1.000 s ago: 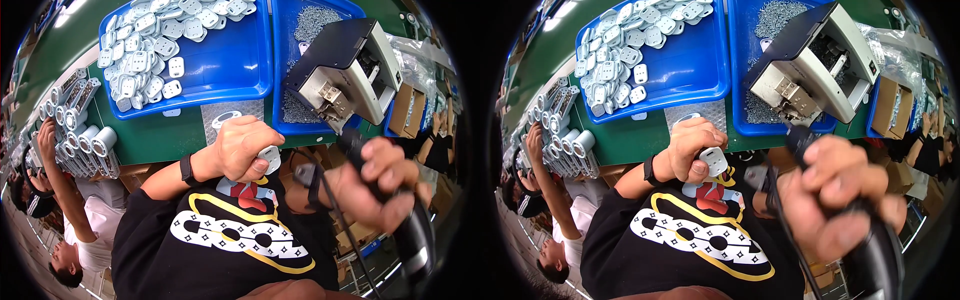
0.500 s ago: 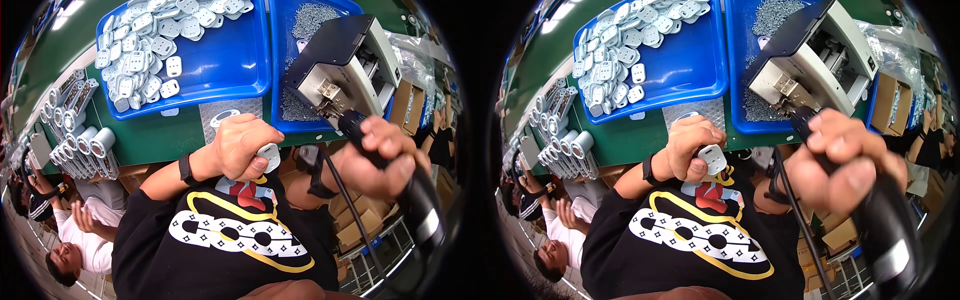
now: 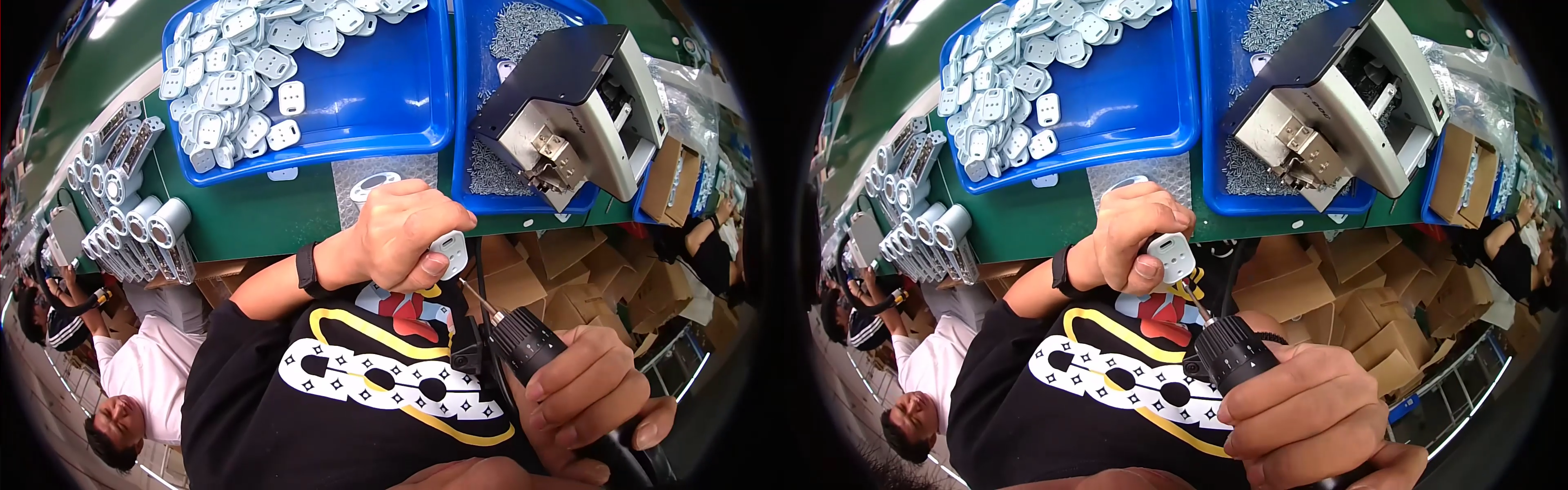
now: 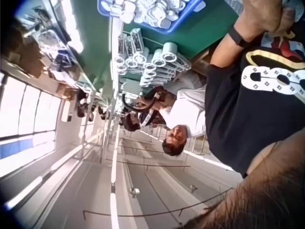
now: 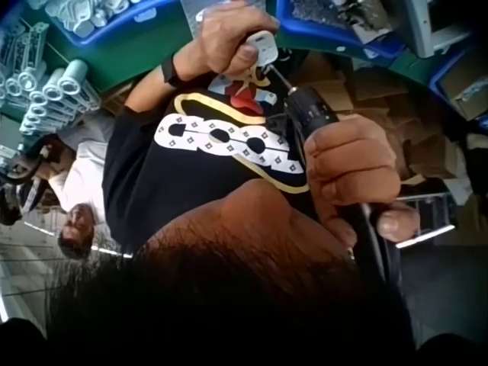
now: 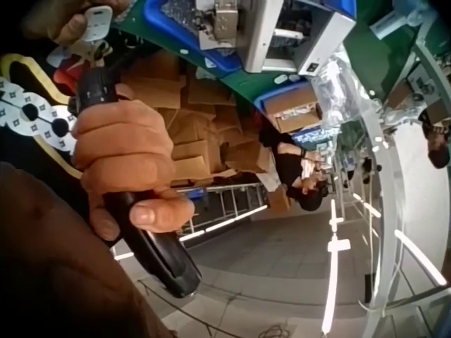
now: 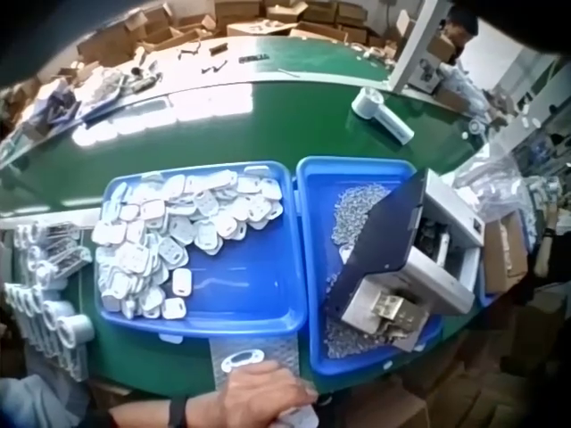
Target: Fasten screws into small electronic components using an electric screwdriver at an assembly line station.
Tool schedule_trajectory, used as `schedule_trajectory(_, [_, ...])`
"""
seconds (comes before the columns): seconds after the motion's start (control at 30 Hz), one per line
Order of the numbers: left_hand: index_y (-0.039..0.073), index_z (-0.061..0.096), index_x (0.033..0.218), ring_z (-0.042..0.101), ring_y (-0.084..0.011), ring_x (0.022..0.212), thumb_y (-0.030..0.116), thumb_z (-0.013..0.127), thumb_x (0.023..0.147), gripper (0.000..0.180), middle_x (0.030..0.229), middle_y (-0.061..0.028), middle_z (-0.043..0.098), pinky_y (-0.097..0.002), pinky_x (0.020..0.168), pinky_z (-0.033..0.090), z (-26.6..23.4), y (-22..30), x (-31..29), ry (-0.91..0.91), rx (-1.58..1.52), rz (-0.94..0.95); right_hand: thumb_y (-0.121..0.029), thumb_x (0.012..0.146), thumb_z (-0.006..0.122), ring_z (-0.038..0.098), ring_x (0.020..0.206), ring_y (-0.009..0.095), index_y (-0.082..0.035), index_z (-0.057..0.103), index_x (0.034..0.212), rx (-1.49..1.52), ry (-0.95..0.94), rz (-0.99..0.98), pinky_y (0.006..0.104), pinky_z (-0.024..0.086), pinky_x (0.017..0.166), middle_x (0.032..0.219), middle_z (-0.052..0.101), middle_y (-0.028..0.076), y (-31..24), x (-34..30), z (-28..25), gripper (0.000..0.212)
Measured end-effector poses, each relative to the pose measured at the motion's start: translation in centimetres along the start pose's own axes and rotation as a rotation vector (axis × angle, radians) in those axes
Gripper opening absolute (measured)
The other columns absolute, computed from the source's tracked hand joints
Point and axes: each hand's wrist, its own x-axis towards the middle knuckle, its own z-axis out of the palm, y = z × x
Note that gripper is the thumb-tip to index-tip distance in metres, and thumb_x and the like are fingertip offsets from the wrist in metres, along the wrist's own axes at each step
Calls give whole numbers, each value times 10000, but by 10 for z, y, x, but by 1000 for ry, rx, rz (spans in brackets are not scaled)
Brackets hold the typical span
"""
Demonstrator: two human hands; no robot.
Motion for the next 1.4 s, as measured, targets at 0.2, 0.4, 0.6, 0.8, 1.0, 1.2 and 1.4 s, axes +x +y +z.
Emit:
schedule_trajectory(0.2, [-33,567,1076,664,-279,669,187,505,965,254,894,-153,685,-366,550,482,2,7,2,-6,-84,-63,-251,910,743,547,539,147,-85,439,1199,-101,207,-153,273,496,495,716,574,14,24,7,25,451])
schedule_trajectory(0.4, [-26,594,982,595,-325,593,303,479,981,348,736,-151,632,-401,557,463,6,5,-14,13,-89,-321,-83,898,699,543,538,154,-57,426,1148,16,243,-174,335,494,503,707,585,79,33,10,13,371])
schedule_trajectory(0.6, [-15,477,1177,602,-215,842,304,574,994,380,919,-113,641,-352,723,469,17,18,-1,93,230,-204,52,787,669,577,618,128,-40,501,967,218,550,-213,291,492,618,701,575,40,83,-5,40,263])
schedule_trajectory(0.8, [-11,526,1227,621,-221,852,302,530,1028,371,922,-126,654,-384,765,494,57,36,26,304,111,-386,-69,774,697,522,646,81,-63,537,992,193,533,-46,257,446,606,747,537,-15,54,-6,7,270])
schedule_trajectory(1.0, [-94,445,1357,558,-332,1101,539,358,1031,716,1234,-242,568,-422,985,426,-40,-56,45,-382,205,853,-106,793,694,504,676,89,-36,568,1051,599,487,207,266,434,631,778,541,0,28,9,-1,295])
schedule_trajectory(1.2, [-25,540,1309,642,-425,964,202,417,1046,368,1125,-254,641,-452,842,497,-113,-62,124,-205,720,-208,-167,845,699,513,715,90,10,503,1238,164,552,45,259,439,676,822,553,19,43,24,-30,473])
schedule_trajectory(1.4, [-24,512,1308,629,-452,784,224,424,1057,364,868,-263,659,-553,662,462,-245,-207,204,-542,1311,-194,-140,864,728,543,608,76,-12,445,1322,-232,555,75,229,449,579,799,575,13,66,16,-48,553])
